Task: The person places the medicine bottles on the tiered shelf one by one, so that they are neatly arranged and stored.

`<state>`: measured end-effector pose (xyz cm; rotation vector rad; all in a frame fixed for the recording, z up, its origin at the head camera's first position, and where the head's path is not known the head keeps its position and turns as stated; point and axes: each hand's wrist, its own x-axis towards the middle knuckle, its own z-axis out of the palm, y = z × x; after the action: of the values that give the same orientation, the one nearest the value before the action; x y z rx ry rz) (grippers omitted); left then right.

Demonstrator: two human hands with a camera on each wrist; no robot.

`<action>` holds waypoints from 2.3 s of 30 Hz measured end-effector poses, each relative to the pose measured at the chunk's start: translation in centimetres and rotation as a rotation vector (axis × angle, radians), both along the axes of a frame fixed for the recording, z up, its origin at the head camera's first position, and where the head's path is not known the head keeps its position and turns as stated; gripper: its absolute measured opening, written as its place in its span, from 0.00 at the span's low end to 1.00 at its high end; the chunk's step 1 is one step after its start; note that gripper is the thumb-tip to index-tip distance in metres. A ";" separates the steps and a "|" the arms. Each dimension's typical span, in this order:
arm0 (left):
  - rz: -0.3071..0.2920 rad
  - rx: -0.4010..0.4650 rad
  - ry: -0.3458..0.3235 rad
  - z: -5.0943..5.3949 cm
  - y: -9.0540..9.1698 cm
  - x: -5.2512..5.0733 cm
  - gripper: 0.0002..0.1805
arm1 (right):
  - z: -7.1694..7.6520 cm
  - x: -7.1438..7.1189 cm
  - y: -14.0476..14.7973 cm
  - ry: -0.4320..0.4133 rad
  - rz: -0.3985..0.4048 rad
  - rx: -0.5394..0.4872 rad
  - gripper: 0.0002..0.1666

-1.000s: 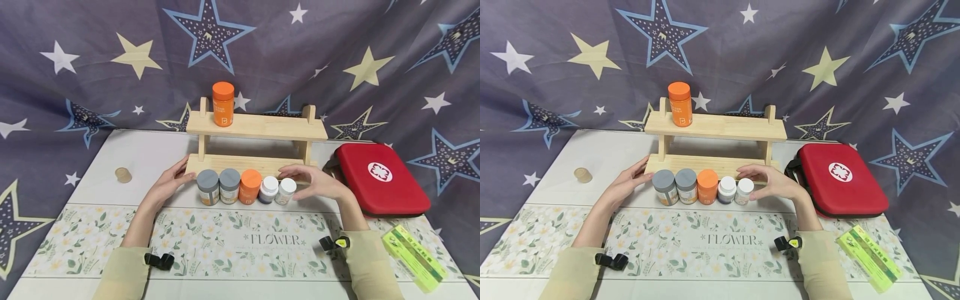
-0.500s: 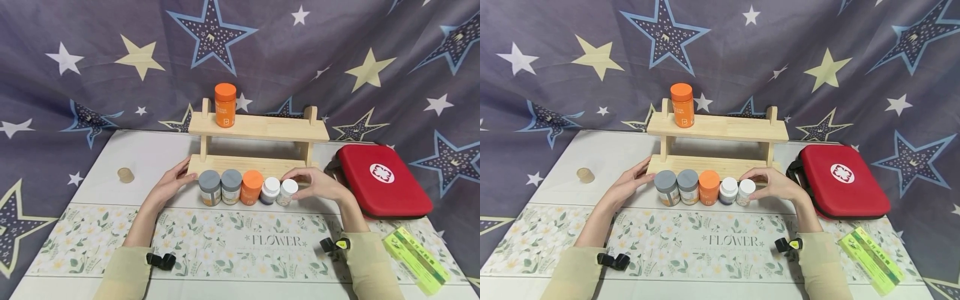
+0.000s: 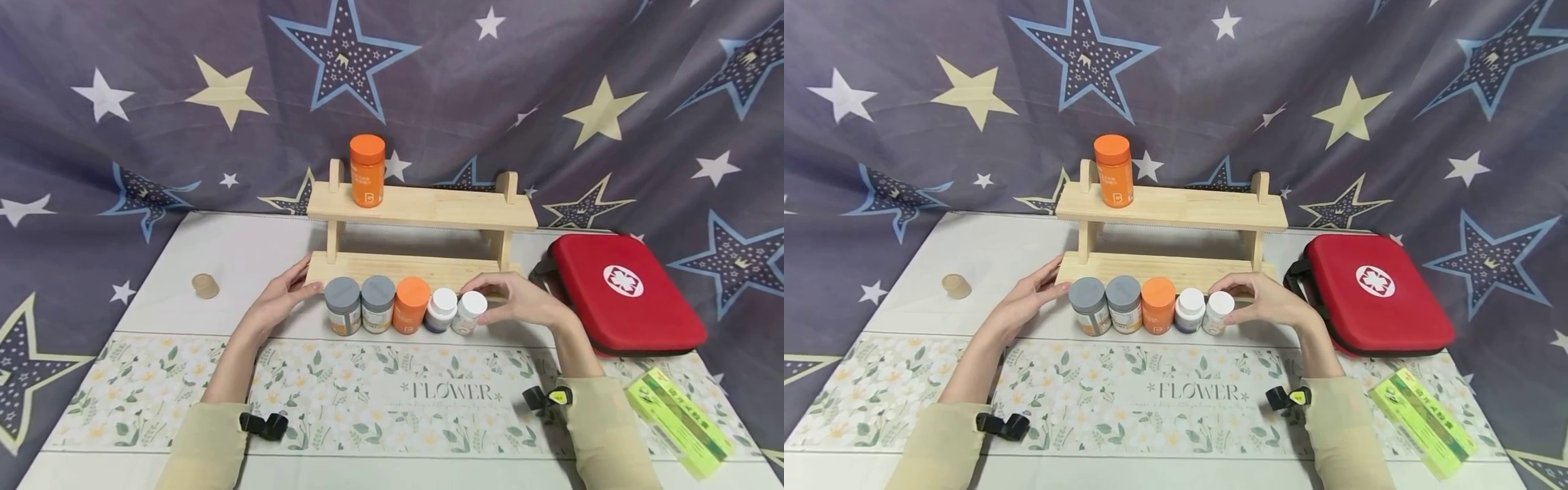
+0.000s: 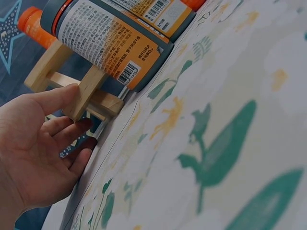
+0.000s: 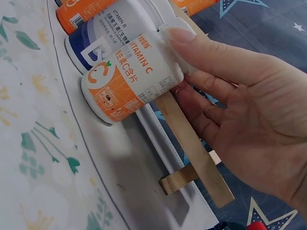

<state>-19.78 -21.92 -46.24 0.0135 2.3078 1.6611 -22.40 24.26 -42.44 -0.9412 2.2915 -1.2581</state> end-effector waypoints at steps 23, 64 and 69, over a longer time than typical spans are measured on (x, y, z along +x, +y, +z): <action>-0.012 0.004 0.012 0.0 0.2 0.1 0.48 | 0.3 0.4 0.6 -0.022 -0.057 -0.085 0.27; -0.002 0.018 -0.001 -0.1 0.1 -0.1 0.48 | 5.5 -1.8 -0.1 0.060 -0.297 -0.326 0.28; 0.000 0.015 0.006 -0.1 0.1 -0.1 0.48 | 7.1 -3.2 -0.9 0.079 -0.291 -0.338 0.27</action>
<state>-19.87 -21.83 -46.36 0.0210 2.2992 1.6809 -25.64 23.33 -35.38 -0.7899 2.3852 -1.8032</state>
